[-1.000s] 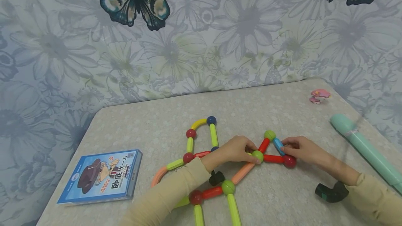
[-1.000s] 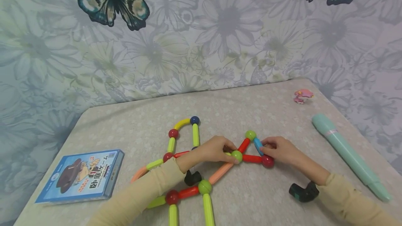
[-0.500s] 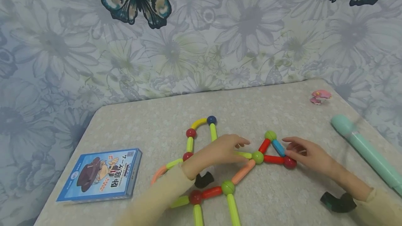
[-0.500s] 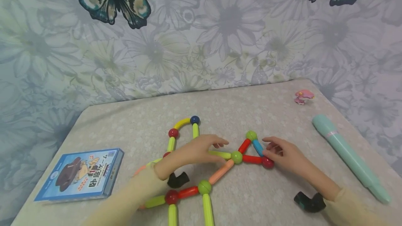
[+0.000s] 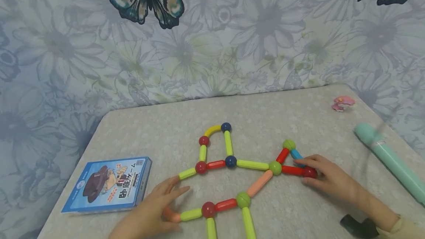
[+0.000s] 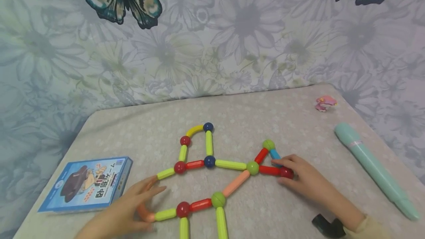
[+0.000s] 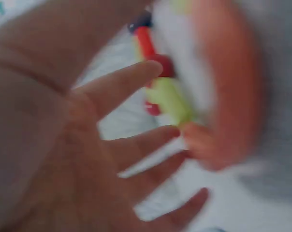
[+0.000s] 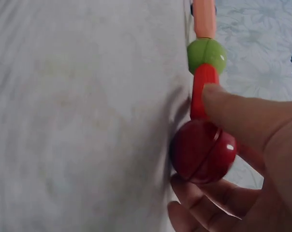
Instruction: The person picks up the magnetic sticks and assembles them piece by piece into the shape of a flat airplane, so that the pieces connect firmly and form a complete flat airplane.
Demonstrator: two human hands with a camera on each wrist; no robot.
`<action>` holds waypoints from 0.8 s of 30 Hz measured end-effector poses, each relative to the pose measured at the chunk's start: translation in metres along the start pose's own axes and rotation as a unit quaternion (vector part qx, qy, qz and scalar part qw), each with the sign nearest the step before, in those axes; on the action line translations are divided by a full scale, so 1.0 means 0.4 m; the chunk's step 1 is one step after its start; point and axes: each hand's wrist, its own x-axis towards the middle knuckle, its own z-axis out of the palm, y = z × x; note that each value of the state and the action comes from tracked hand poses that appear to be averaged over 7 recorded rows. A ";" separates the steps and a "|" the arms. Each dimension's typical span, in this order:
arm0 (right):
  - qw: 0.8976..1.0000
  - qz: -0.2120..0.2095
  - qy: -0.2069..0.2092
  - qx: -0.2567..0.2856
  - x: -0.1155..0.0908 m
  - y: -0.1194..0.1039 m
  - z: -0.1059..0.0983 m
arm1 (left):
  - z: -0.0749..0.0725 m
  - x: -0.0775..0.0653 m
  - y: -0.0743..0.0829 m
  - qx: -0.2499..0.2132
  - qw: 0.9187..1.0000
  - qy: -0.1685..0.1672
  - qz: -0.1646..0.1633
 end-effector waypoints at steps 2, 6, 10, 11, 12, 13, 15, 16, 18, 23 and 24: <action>1.000 0.015 -0.003 -0.019 0.005 -0.004 0.002 | 0.018 -0.002 -0.017 0.020 0.999 0.024 0.007; 0.998 0.052 -0.008 -0.029 0.015 -0.004 0.004 | 0.038 0.016 -0.041 0.052 0.994 0.090 0.027; 0.998 0.059 0.003 -0.035 0.027 0.005 0.005 | 0.040 0.041 -0.048 0.052 0.993 0.102 0.022; 0.997 0.060 0.006 -0.038 0.030 0.007 0.005 | 0.039 0.047 -0.048 0.049 0.993 0.102 0.022; 0.997 0.061 0.009 -0.040 0.034 0.009 0.004 | 0.038 0.053 -0.047 0.046 0.993 0.102 0.023; 0.997 0.062 0.014 -0.044 0.037 0.011 0.003 | 0.037 0.060 -0.047 0.044 0.994 0.101 0.024; 0.997 0.069 0.014 -0.044 0.046 0.015 0.000 | 0.034 0.075 -0.047 0.037 0.994 0.102 0.025; 0.996 0.073 0.015 -0.044 0.051 0.017 -0.002 | 0.032 0.083 -0.048 0.030 0.994 0.104 0.025; 0.996 0.078 0.014 -0.040 0.063 0.022 -0.004 | 0.026 0.100 -0.052 0.017 0.994 0.106 0.028; 0.996 0.081 0.026 -0.036 0.088 0.043 -0.010 | 0.001 0.152 -0.067 -0.001 0.993 0.098 0.062; 0.996 0.079 0.031 -0.039 0.092 0.048 -0.011 | -0.004 0.161 -0.070 -0.002 0.993 0.094 0.069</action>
